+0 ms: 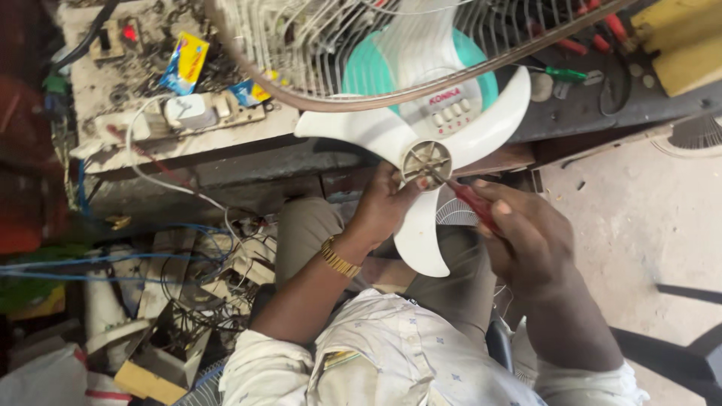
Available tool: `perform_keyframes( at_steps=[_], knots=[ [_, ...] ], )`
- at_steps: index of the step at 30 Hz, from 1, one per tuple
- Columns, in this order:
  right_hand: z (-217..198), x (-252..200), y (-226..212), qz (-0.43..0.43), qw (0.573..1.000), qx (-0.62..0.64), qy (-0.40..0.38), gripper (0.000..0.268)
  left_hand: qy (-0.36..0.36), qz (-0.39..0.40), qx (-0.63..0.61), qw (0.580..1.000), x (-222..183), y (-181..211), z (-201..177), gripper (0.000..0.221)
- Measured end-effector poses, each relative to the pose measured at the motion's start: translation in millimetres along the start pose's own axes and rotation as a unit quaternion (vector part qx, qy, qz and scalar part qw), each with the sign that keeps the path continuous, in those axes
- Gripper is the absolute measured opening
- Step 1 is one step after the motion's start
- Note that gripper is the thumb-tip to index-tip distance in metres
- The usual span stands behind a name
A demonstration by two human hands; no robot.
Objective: The person removes the fan blade from the motor shaft using a screwdriver and pliers. They then use the screwdriver to scrape and clean the central hub of the fan blade.
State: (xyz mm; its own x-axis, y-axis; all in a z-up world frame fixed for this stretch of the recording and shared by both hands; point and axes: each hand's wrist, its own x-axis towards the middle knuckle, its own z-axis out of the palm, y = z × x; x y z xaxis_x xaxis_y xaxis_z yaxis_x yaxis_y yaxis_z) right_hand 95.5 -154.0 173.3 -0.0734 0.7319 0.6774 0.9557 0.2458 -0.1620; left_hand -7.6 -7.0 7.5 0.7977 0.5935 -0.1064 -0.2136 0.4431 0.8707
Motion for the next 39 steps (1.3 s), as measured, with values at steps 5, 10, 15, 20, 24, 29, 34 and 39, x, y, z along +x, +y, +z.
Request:
perform_keyframes(
  at_steps=[5, 10, 15, 20, 24, 29, 34, 39],
  knots=[
    [10.6, -5.9, 1.9, 0.005, 0.998, -0.039, 0.053, 0.056, -0.009, -0.009, -0.019, 1.000, -2.1, 3.4, 1.7, 0.037],
    [13.0, -6.9, 8.1, -0.008, 0.994, -0.076, 0.076, 0.055, -0.024, -0.004, -0.044, 0.999, -2.3, 6.9, 2.2, 0.038],
    [-0.3, -3.0, 3.8, -0.008, 1.000, -0.027, -0.002, 0.053, -0.018, -0.003, -0.026, 1.000, -1.7, 8.3, 3.5, 0.040],
    [-3.6, -5.1, 0.9, 0.060, 0.998, -0.023, -0.003, 0.053, -0.011, -0.010, -0.026, 1.000, -1.5, 6.9, 3.6, 0.038],
    [4.2, -7.7, 3.4, 0.048, 0.997, -0.050, 0.045, 0.057, -0.015, -0.015, -0.042, 0.999, -1.5, 4.2, 3.5, 0.038],
    [1.7, -2.2, -0.2, 0.010, 1.000, -0.006, -0.003, 0.050, -0.006, -0.001, -0.029, 1.000, -0.6, 2.7, 4.2, 0.037],
    [8.6, -2.8, 7.7, 0.012, 0.999, -0.024, 0.021, 0.060, -0.007, 0.010, -0.010, 1.000, -1.5, 3.3, 3.9, 0.035],
    [14.1, 4.7, 20.1, 0.002, 0.998, -0.028, 0.049, 0.064, -0.001, -0.015, -0.009, 1.000, -1.7, 6.6, 4.2, 0.037]
  ],
)
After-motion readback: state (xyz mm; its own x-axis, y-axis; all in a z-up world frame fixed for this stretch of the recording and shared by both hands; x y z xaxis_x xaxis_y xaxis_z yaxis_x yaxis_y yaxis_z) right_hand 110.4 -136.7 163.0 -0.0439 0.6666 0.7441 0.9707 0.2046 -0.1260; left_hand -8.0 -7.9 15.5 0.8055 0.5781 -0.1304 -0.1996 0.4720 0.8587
